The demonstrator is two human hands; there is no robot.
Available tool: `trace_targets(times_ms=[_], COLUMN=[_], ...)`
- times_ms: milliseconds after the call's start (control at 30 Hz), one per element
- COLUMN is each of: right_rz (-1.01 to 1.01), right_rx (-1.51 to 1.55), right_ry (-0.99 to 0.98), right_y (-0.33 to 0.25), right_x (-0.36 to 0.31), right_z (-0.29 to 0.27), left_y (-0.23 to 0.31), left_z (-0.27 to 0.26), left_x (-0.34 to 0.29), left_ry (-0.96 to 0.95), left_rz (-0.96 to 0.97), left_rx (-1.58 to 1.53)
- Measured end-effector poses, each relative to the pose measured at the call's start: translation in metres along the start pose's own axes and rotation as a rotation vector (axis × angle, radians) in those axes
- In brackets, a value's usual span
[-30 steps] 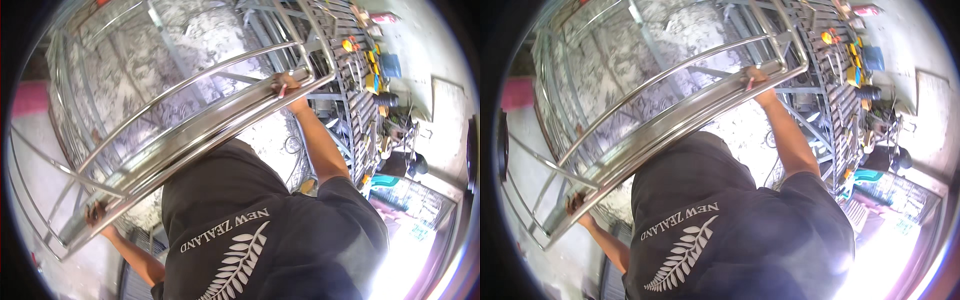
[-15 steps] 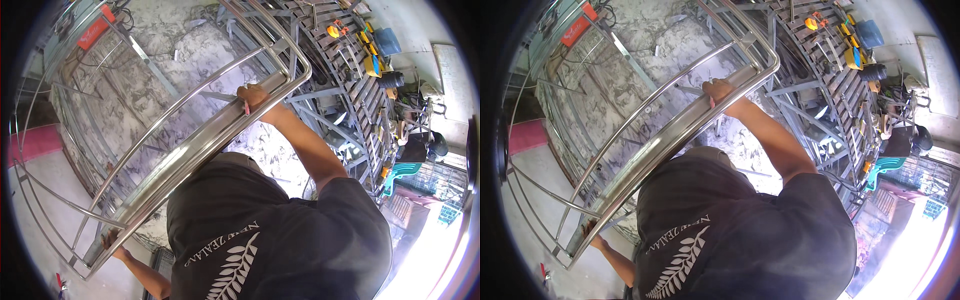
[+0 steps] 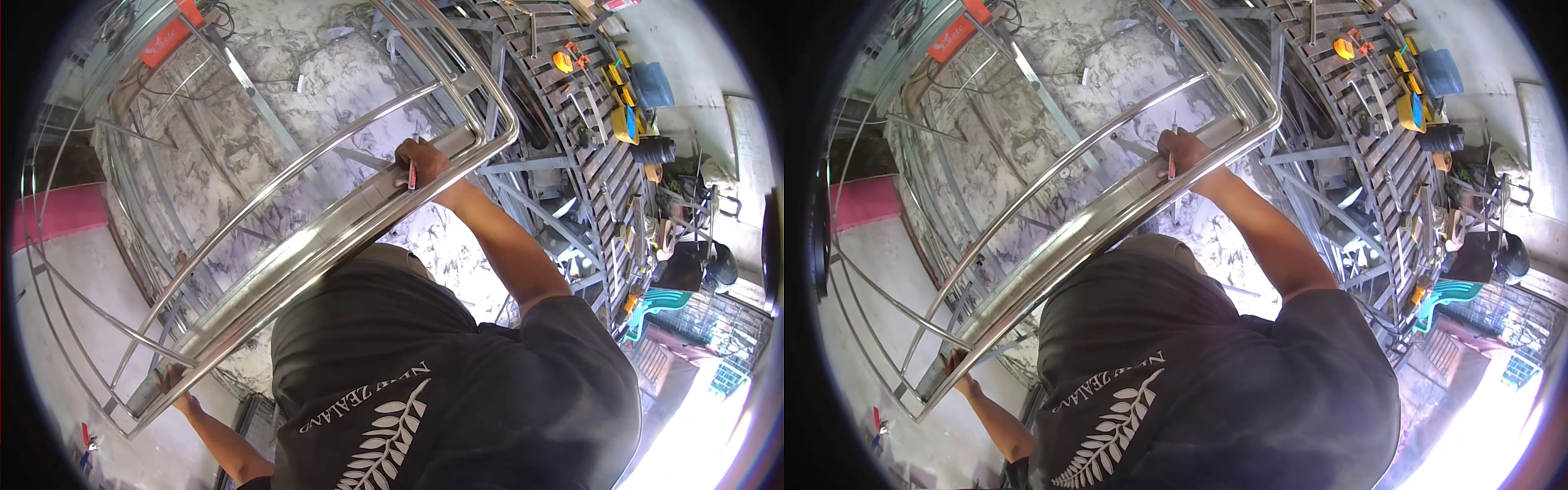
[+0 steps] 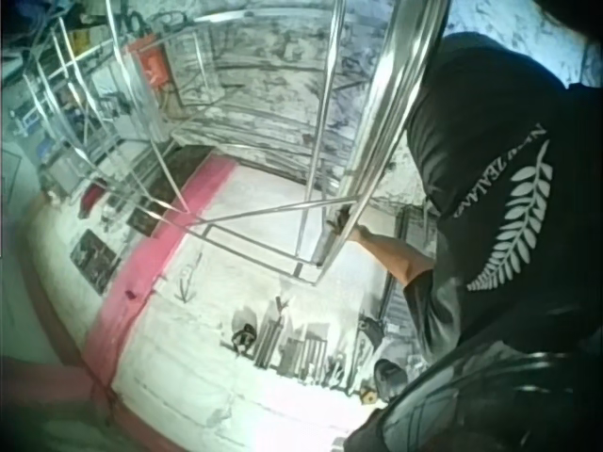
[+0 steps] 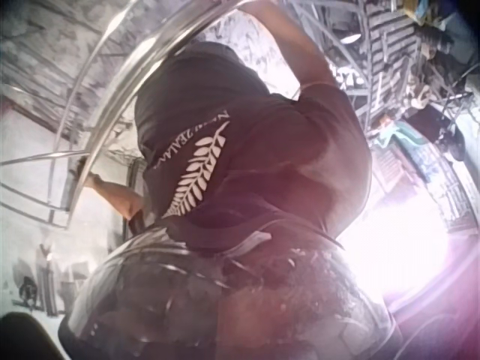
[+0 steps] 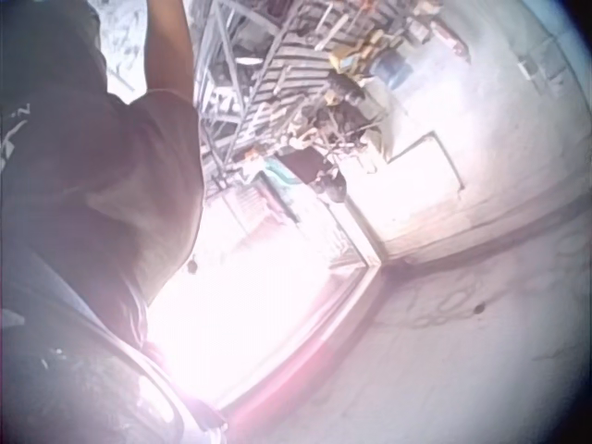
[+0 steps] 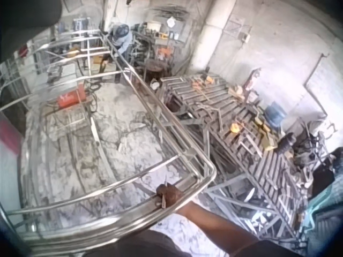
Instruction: Measuring and cleaning a stainless steel rack in a metal fabrication workshop.
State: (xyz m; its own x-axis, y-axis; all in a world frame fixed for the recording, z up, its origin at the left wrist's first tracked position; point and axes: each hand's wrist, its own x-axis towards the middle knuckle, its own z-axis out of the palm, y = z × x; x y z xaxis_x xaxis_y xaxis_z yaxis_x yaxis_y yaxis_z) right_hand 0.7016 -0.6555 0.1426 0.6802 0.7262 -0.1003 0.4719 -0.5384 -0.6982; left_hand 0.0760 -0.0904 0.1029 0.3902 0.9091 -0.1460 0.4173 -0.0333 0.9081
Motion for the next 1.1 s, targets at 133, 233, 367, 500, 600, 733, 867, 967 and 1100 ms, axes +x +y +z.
trace_targets(times_ms=[133, 233, 367, 500, 600, 733, 867, 967, 1100], right_rz=[-0.025, -0.030, -0.017, 0.027, -0.074, -0.052, -0.104, -0.200, -0.222], right_rx=[0.026, 0.137, 0.131, 0.143, 0.214, 0.339, 0.224, 0.070, 0.067], right_ry=[0.094, -0.010, -0.028, -0.013, 0.037, 0.044, 0.073, 0.035, 0.149], right_y=[0.007, -0.003, -0.005, -0.007, 0.000, 0.005, -0.001, 0.011, 0.032], right_x=[0.001, 0.001, 0.002, 0.000, 0.000, 0.000, 0.000, 0.005, -0.009], right_z=[0.005, -0.004, -0.006, -0.001, 0.003, 0.007, 0.003, 0.004, 0.016], left_y=[0.001, -0.005, -0.007, 0.001, -0.002, -0.013, -0.028, -0.036, -0.032], left_z=[0.014, 0.000, 0.010, 0.017, 0.010, 0.007, -0.011, -0.016, -0.052], left_x=[0.004, 0.004, 0.004, 0.007, 0.004, 0.005, 0.012, 0.013, 0.006], left_ry=[0.107, 0.062, 0.112, 0.146, 0.162, 0.027, -0.032, -0.113, -0.128], left_rz=[-0.140, -0.066, -0.020, -0.101, -0.107, 0.035, 0.089, 0.087, 0.055], left_rx=[-0.048, 0.008, -0.073, -0.041, -0.017, -0.151, -0.091, -0.139, -0.011])
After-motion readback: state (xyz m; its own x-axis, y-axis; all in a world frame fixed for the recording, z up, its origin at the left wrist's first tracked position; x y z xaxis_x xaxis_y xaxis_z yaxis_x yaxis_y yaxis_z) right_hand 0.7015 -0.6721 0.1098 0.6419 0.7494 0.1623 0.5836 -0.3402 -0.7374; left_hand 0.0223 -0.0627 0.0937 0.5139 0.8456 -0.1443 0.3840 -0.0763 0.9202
